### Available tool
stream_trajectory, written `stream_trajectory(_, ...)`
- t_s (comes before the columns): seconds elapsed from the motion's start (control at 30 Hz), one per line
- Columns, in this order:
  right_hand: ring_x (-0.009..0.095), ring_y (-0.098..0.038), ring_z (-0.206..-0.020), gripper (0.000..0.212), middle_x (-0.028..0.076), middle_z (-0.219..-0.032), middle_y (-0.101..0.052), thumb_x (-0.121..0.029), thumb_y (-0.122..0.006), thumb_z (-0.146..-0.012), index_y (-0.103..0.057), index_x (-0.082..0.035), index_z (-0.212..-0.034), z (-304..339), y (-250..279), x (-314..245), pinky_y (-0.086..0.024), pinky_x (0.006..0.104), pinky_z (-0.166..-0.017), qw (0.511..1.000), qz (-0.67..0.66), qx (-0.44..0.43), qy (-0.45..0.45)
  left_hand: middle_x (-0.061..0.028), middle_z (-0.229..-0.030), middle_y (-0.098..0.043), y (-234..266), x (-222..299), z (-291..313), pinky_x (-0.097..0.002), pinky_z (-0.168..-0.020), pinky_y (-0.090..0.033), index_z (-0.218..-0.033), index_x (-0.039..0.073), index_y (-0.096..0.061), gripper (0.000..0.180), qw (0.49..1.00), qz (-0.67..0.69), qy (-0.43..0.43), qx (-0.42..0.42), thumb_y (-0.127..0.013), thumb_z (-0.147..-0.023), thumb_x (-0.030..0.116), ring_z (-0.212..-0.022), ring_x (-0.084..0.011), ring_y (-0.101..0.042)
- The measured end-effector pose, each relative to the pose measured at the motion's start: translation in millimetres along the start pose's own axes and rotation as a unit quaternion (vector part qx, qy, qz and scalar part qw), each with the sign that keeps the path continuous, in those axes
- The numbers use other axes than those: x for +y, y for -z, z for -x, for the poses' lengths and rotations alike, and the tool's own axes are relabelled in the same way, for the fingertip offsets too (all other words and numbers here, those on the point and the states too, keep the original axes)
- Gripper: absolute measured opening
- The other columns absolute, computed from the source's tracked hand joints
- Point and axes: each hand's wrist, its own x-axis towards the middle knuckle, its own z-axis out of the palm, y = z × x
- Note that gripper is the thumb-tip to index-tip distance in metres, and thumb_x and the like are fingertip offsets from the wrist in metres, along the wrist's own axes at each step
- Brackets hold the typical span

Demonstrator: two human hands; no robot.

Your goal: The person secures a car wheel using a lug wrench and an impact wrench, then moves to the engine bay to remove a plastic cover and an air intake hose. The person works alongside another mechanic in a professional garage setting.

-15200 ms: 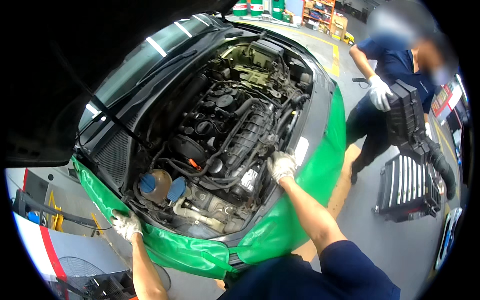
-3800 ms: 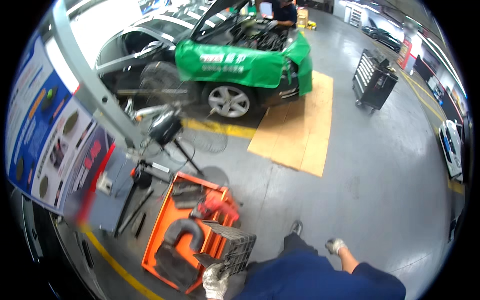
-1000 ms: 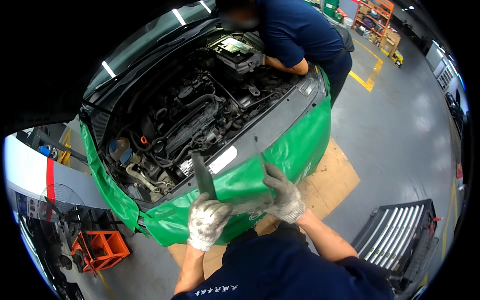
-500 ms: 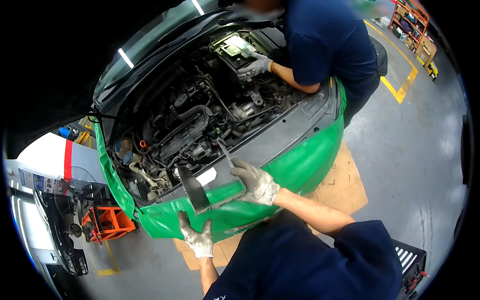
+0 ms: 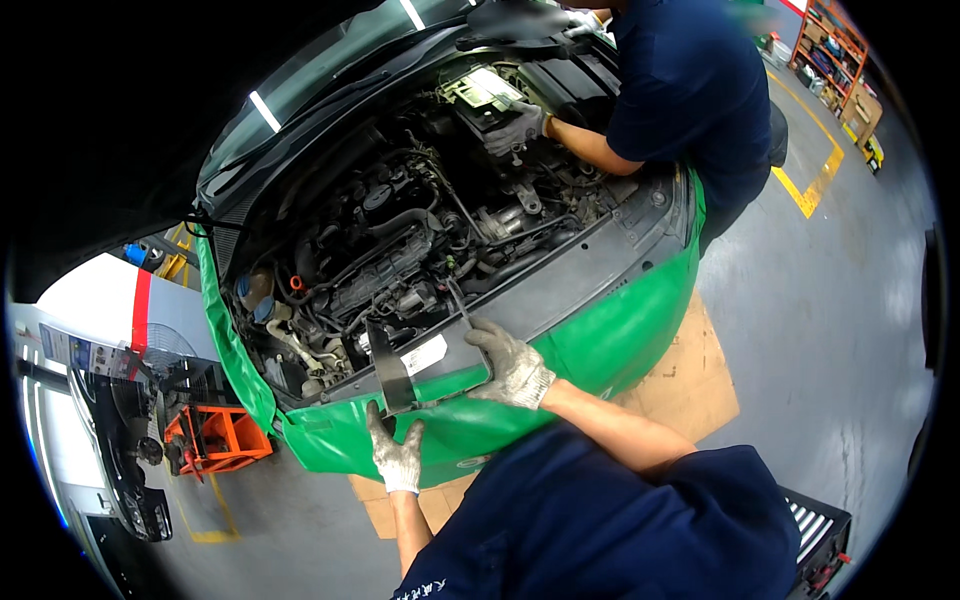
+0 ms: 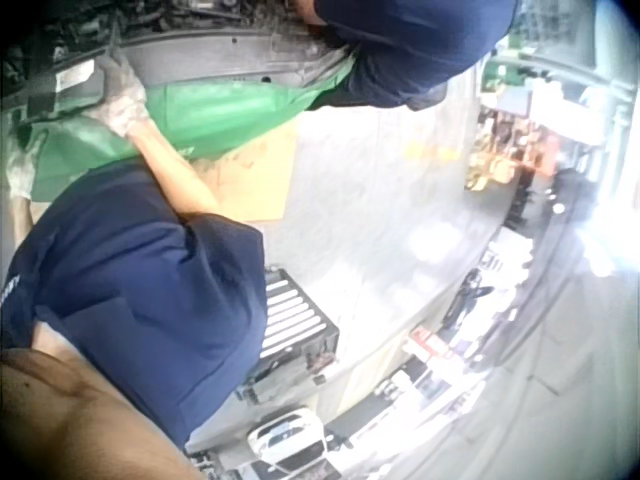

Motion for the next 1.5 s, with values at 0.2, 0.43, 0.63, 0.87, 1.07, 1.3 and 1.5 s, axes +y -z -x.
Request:
stream_trajectory(0.2, 0.042, -0.049, -0.138, 0.103, 0.02, -0.158, -0.042, -0.034, -0.094, -0.059, -0.047, -0.012, -0.147, -9.1, -3.7, -5.1, -0.046, 0.0491, -0.112, 1.0, 0.019, -0.019, 0.007, -0.0205, -0.154, -0.049, -2.8, -16.2, -14.0, -0.0417, -0.111, -0.048, -0.157, 0.003, -0.036, 0.091, 1.0, 0.009, 0.009, -0.021, -0.085, -0.08, 0.009, -0.135, -0.0338, -0.057)
stream_trajectory(0.43, 0.042, -0.047, -0.139, 0.106, 0.02, -0.157, -0.042, -0.032, -0.093, -0.061, -0.044, -0.009, -0.152, -12.7, 1.2, -13.9, -0.045, 0.0477, -0.114, 0.997, 0.036, -0.055, -0.032, -0.0215, -0.143, -0.06, -3.5, -3.5, -25.1, -0.0417, -0.109, -0.049, -0.154, 0.004, -0.042, 0.088, 0.999, -0.012, 0.025, -0.038, -0.087, -0.078, 0.009, -0.129, -0.0339, -0.062)
stream_trajectory(0.63, 0.041, -0.048, -0.139, 0.103, 0.021, -0.156, -0.043, -0.031, -0.092, -0.064, -0.044, -0.009, -0.152, -8.8, 7.0, -24.2, -0.045, 0.0471, -0.113, 0.997, 0.044, -0.051, -0.046, -0.0214, -0.143, -0.06, -3.4, -13.5, -32.5, -0.0412, -0.109, -0.05, -0.154, 0.003, -0.043, 0.089, 0.998, -0.003, 0.025, -0.06, -0.087, -0.077, 0.009, -0.129, -0.032, -0.062)
stream_trajectory(0.87, 0.043, -0.051, -0.137, 0.076, 0.024, -0.157, -0.041, -0.025, -0.088, -0.074, -0.057, -0.012, -0.142, -5.5, 17.4, -26.9, -0.049, 0.046, -0.109, 0.996, 0.044, -0.077, -0.018, -0.0193, -0.147, -0.056, -4.8, -6.4, -32.1, -0.0407, -0.11, -0.048, -0.152, 0.004, -0.046, 0.087, 0.998, 0.04, 0.006, -0.05, -0.089, -0.077, 0.01, -0.134, -0.0304, -0.058)
stream_trajectory(1.07, 0.043, -0.058, -0.128, 0.032, 0.025, -0.155, -0.043, -0.022, -0.085, -0.08, -0.076, -0.008, -0.107, -11.3, 62.4, -38.3, -0.052, 0.0454, -0.103, 0.992, -0.077, -0.082, -0.058, -0.0169, -0.159, -0.041, -5.3, 17.5, -38.3, -0.0421, -0.115, -0.043, -0.16, 0.006, -0.031, 0.106, 0.981, 0.155, -0.115, -0.032, -0.09, -0.073, 0.008, -0.143, -0.0305, -0.046)
stream_trajectory(1.3, 0.041, -0.056, -0.133, 0.033, 0.03, -0.153, -0.046, -0.028, -0.086, -0.079, -0.076, -0.005, -0.1, -24.6, 113.6, -37.5, -0.051, 0.0443, -0.104, 0.994, -0.052, -0.083, -0.038, -0.0188, -0.164, -0.03, -16.0, 45.2, -51.6, -0.0459, -0.117, -0.044, -0.164, 0.007, -0.014, 0.117, 0.951, 0.266, -0.104, -0.121, -0.09, -0.076, 0.016, -0.148, -0.0333, -0.04)
stream_trajectory(1.5, 0.039, -0.056, -0.135, 0.033, 0.029, -0.149, -0.051, -0.023, -0.088, -0.078, -0.075, -0.003, -0.101, -17.7, 114.6, -12.0, -0.05, 0.0435, -0.105, 0.99, -0.11, -0.028, -0.086, -0.0165, -0.153, -0.049, -22.4, 72.6, -57.7, -0.0467, -0.109, -0.052, -0.162, 0.004, -0.022, 0.085, 0.796, 0.574, 0.116, -0.156, -0.069, -0.098, 0.034, -0.135, -0.0309, -0.056)
